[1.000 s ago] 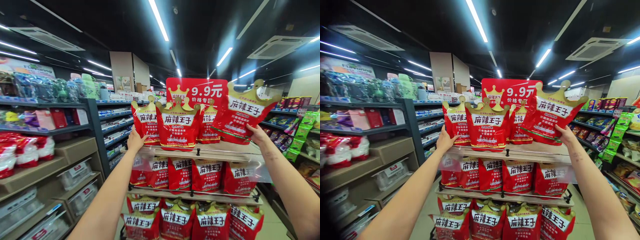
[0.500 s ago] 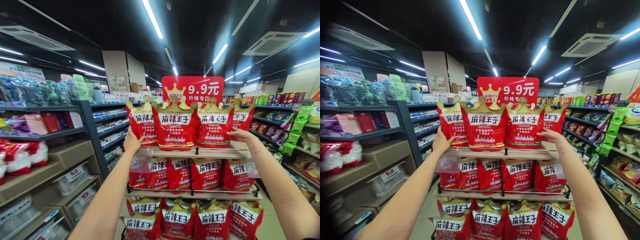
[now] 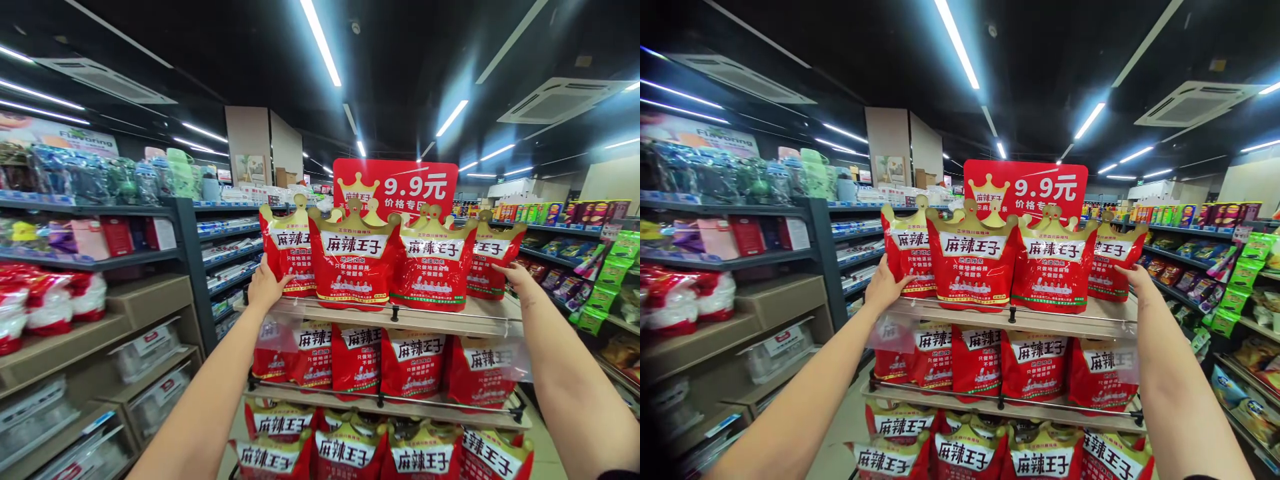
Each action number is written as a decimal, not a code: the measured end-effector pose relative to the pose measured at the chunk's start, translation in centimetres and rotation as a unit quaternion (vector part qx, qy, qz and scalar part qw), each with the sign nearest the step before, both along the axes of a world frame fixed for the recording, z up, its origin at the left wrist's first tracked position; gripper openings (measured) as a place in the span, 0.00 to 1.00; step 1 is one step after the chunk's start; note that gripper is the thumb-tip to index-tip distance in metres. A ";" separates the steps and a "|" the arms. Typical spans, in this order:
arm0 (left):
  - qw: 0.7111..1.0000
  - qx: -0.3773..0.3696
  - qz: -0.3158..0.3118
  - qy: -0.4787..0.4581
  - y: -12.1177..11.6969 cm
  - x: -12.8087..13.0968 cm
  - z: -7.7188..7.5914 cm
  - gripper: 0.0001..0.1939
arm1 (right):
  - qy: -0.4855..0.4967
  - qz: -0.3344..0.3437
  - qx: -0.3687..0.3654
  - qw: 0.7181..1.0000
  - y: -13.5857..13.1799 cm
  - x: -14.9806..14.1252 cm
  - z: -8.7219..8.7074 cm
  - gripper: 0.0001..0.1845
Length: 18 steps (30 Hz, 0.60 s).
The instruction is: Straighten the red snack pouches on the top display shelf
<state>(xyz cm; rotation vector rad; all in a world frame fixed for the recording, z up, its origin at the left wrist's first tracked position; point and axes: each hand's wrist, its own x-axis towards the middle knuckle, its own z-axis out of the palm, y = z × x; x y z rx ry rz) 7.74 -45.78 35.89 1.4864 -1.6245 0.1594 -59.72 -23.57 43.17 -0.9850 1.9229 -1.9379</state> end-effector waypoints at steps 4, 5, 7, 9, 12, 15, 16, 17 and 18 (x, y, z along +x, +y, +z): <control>1.000 0.002 -0.003 0.000 -0.3 0.0 -0.1 0.52 | -0.065 0.052 -0.022 0.996 0.5 -0.4 0.7 0.11; 1.000 0.005 -0.002 0.002 -0.3 0.0 -0.1 0.53 | -0.073 0.061 -0.039 0.995 0.9 -0.6 0.9 0.10; 1.000 0.007 -0.001 0.004 -0.5 0.0 -0.1 0.53 | -0.087 0.075 -0.069 0.991 2.2 -1.4 1.3 0.10; 1.000 0.005 -0.003 0.007 -0.6 0.0 -0.1 0.53 | -0.101 0.092 -0.075 0.988 4.2 -2.6 1.5 0.10; 1.000 0.009 -0.003 0.008 -0.6 -0.1 0.0 0.53 | -0.106 0.115 -0.062 0.986 7.6 -5.0 1.2 0.12; 1.000 0.016 -0.003 0.005 -0.4 -0.1 0.1 0.53 | -0.101 0.112 -0.058 0.987 9.7 -6.3 0.1 0.13; 1.000 0.015 -0.004 0.005 -0.4 -0.2 0.1 0.53 | -0.102 0.115 -0.055 0.987 9.9 -6.3 -0.3 0.13; 1.000 0.014 -0.005 0.005 -0.3 -0.1 0.1 0.53 | -0.102 0.122 -0.056 0.986 9.9 -6.0 -0.6 0.14; 1.000 0.013 -0.006 0.005 -0.3 -0.1 0.1 0.53 | -0.100 0.126 -0.061 0.985 9.7 -5.5 -1.0 0.14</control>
